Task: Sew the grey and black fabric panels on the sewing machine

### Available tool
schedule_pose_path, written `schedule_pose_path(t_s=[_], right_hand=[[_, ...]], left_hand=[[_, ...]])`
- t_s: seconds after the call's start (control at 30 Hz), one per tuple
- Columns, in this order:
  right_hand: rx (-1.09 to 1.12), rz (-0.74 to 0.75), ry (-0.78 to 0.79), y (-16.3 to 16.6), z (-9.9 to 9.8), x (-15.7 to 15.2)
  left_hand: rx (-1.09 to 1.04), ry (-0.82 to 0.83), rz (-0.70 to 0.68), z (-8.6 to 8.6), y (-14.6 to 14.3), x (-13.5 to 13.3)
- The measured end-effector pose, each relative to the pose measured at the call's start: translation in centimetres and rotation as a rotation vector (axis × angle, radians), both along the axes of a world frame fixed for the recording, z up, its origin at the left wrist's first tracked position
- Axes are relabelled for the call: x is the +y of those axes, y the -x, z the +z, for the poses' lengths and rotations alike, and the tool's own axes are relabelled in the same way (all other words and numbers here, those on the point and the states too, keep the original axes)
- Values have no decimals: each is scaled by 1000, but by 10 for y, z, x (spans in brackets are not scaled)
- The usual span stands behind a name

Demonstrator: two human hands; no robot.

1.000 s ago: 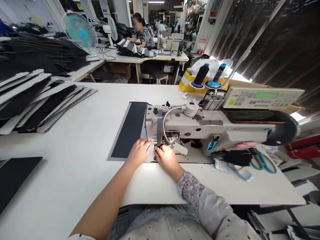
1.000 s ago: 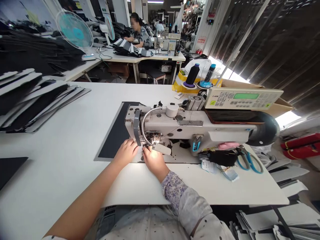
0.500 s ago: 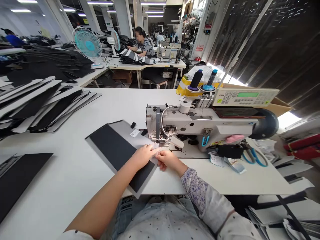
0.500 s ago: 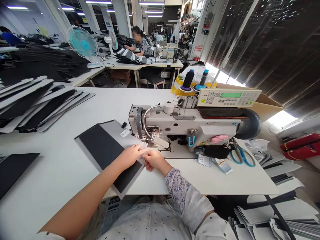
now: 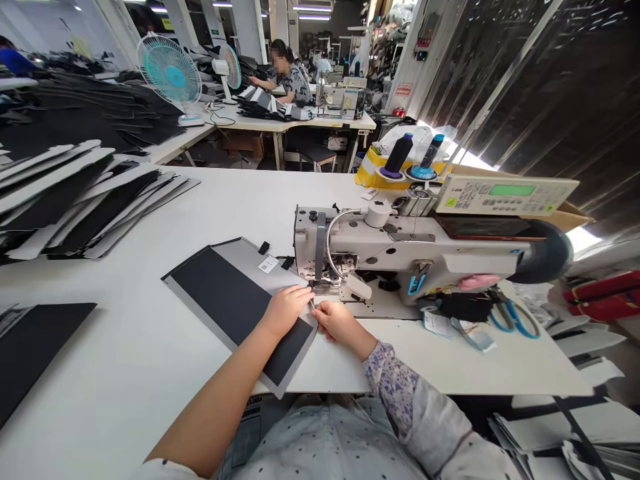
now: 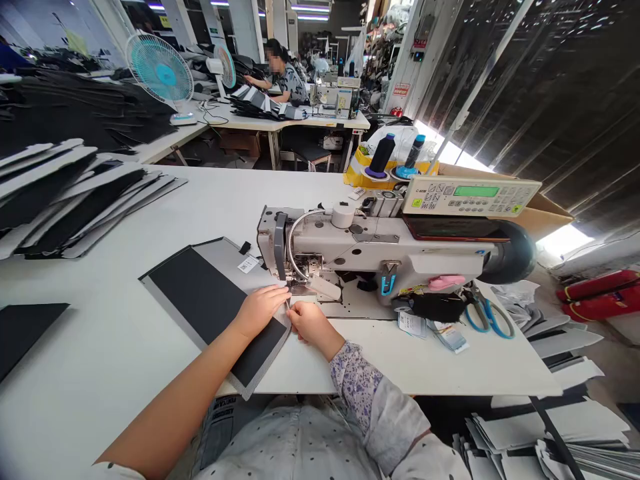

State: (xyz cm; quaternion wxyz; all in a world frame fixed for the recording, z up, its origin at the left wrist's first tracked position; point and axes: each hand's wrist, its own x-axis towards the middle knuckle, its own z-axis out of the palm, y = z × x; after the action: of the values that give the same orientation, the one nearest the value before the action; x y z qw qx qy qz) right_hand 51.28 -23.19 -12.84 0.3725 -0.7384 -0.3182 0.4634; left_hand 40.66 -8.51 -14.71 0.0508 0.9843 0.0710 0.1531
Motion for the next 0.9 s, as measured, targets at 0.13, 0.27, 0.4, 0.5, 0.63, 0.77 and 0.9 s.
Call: schedule_pose_path(t_s=[0.13,0.27,0.4,0.5,0.63,0.77,0.9], right_hand=[[-324,45,-82,1,0,-3],[-635,80,-130,5,-5,-6],[-712,99,-118,9,-11,-10],[-734,106,-104,11,-13,-12],[-798,120,-125,14,-15,-16],[-979,128,-201,22,-20,-21],[-1094,167,-275,25,-25,-24]], left_hand=[[32,30,43,7,5,-7],[75,156,3,23,28,-24],[85,199,-25,35,42,-39],[94,163,-17,37,39,-43],[64,136,-26,33,35,-43],[53,136,-39,28,37,-41],[45,159,-51,25,39,-38]])
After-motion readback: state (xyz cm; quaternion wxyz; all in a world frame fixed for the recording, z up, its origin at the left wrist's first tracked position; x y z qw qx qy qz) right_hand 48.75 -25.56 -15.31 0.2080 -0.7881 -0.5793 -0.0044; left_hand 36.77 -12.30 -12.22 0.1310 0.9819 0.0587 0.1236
